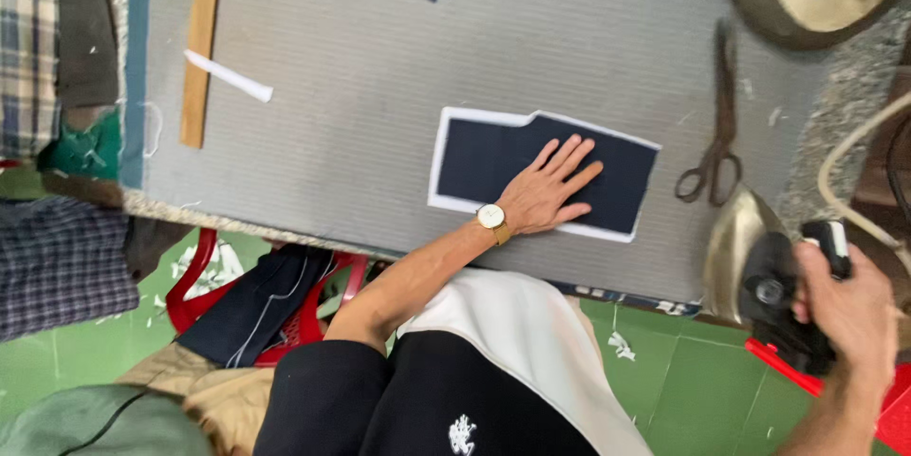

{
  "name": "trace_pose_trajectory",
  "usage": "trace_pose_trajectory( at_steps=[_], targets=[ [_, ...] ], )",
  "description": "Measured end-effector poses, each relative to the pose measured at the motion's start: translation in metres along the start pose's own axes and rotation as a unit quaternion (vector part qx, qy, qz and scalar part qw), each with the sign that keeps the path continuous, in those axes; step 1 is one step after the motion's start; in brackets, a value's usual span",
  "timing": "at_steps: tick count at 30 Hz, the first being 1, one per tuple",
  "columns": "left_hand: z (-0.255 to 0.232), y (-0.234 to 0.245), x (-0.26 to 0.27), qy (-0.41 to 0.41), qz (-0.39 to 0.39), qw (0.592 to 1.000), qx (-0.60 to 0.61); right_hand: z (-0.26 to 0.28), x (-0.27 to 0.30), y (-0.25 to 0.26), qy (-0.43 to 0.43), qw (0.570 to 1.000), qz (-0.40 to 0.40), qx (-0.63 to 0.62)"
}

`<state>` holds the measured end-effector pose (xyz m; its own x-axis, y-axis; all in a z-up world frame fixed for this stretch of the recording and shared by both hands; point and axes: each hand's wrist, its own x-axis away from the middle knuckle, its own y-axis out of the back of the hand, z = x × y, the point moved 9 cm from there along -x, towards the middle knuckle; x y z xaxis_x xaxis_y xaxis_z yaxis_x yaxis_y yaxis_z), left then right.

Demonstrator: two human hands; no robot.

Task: The person uses shears to cut a piece of dark fabric along the edge of a white paper pattern on a work table. After cutting, the person removes the excess fabric and uses an iron to press the cut piece.

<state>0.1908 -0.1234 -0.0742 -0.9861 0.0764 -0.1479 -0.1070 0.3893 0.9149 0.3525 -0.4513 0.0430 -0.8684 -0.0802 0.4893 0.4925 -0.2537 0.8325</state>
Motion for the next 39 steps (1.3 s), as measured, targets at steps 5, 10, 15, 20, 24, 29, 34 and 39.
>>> trace_pose_trajectory(
  at_steps=[5,10,15,20,24,29,34,39],
  targets=[
    [0.094,0.07,0.075,0.105,-0.134,0.982,0.085,0.12,0.04,-0.056,0.004,0.998,0.053,-0.022],
    [0.23,0.146,0.175,0.261,-0.167,0.951,0.02,0.204,0.039,-0.121,0.022,0.993,0.103,-0.044],
    [0.328,0.186,0.245,0.284,-0.083,0.939,-0.177,0.258,0.023,-0.18,0.187,0.981,0.0,-0.044],
    [0.323,0.186,0.207,0.261,-0.133,0.942,-0.162,0.367,0.084,-0.198,0.214,0.969,0.095,-0.074],
    [0.301,0.153,0.147,0.229,-0.19,0.954,-0.032,0.42,0.11,-0.244,0.277,0.945,0.165,-0.05],
    [0.299,0.147,0.139,0.244,-0.188,0.947,-0.093,0.409,0.129,-0.253,0.283,0.941,0.176,-0.057],
    [0.29,0.154,0.139,0.249,-0.177,0.948,-0.088,0.339,0.086,-0.226,0.21,0.971,0.116,-0.017],
    [0.288,0.153,0.138,0.246,-0.182,0.947,-0.093,0.206,0.003,-0.165,0.073,0.991,-0.072,-0.081]
  ],
)
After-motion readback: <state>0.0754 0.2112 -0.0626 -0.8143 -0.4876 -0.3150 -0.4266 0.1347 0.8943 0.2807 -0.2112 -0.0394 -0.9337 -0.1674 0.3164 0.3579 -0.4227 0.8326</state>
